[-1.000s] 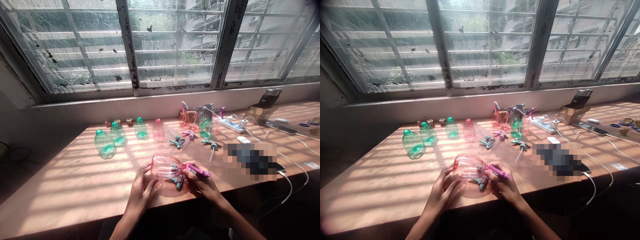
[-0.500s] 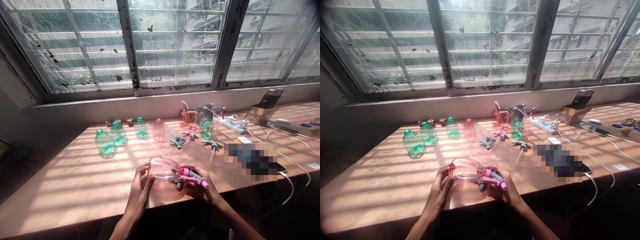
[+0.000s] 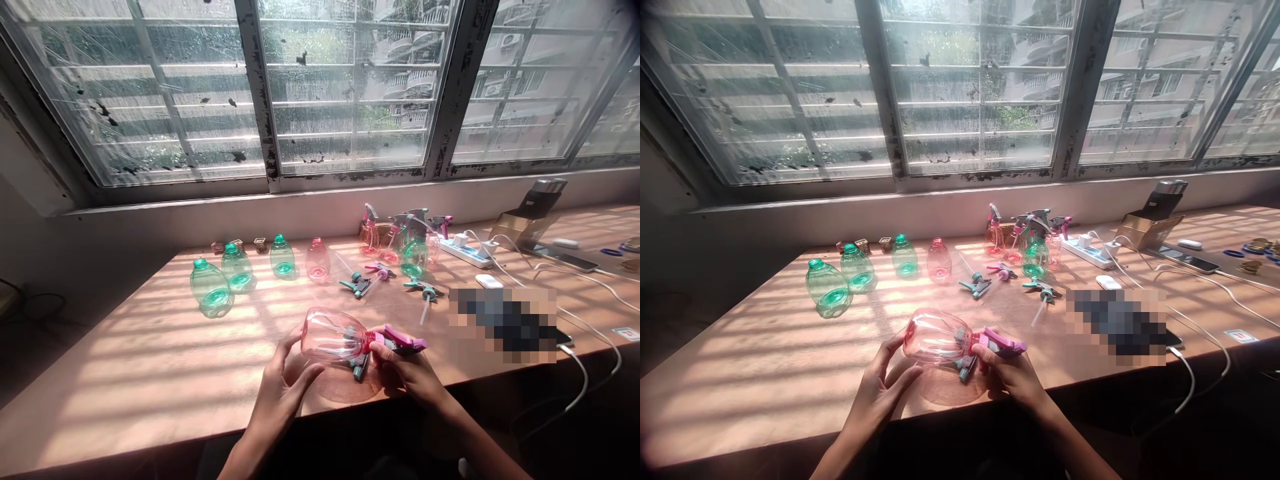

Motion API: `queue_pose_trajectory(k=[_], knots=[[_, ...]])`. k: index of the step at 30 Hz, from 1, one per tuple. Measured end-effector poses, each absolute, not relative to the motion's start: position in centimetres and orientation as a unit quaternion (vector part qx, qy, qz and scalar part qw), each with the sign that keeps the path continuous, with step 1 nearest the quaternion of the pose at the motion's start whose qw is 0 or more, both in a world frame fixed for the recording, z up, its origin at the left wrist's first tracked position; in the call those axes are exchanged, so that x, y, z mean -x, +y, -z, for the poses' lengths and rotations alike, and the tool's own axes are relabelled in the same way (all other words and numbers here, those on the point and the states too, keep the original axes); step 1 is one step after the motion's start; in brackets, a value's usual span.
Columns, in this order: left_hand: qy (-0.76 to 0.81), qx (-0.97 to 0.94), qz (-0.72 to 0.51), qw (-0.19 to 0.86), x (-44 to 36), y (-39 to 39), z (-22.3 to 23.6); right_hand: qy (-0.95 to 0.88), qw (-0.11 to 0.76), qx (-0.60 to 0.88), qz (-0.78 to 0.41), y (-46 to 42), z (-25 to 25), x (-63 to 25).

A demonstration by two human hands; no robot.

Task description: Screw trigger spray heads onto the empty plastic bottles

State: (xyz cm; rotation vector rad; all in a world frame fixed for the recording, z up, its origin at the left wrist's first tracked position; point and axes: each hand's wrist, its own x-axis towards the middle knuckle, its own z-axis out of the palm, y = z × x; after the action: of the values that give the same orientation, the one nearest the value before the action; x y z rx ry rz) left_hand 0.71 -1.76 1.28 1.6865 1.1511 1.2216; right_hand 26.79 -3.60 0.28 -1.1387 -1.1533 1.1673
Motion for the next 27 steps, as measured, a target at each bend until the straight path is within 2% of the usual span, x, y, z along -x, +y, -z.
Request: queue_pose_trajectory(k=[10, 20, 27], knots=[[0.431, -0.680, -0.462, 0.371, -0.58, -1.19, -0.95, -0.469, 0.562, 0.445, -0.516, -3.26, 0.10, -26.89], [0.436, -0.654, -0.472, 0.400, -0.48, -1.31, -0.89, -0.499, 0.535, 0.439, -0.521, -3.74, -0.87, -26.92], [0.447, -0.666, -0.467, 0.373, -0.57, -1.28, -0.92, -0.500, 0.537, 0.437, -0.520, -3.71, -0.83, -26.98]])
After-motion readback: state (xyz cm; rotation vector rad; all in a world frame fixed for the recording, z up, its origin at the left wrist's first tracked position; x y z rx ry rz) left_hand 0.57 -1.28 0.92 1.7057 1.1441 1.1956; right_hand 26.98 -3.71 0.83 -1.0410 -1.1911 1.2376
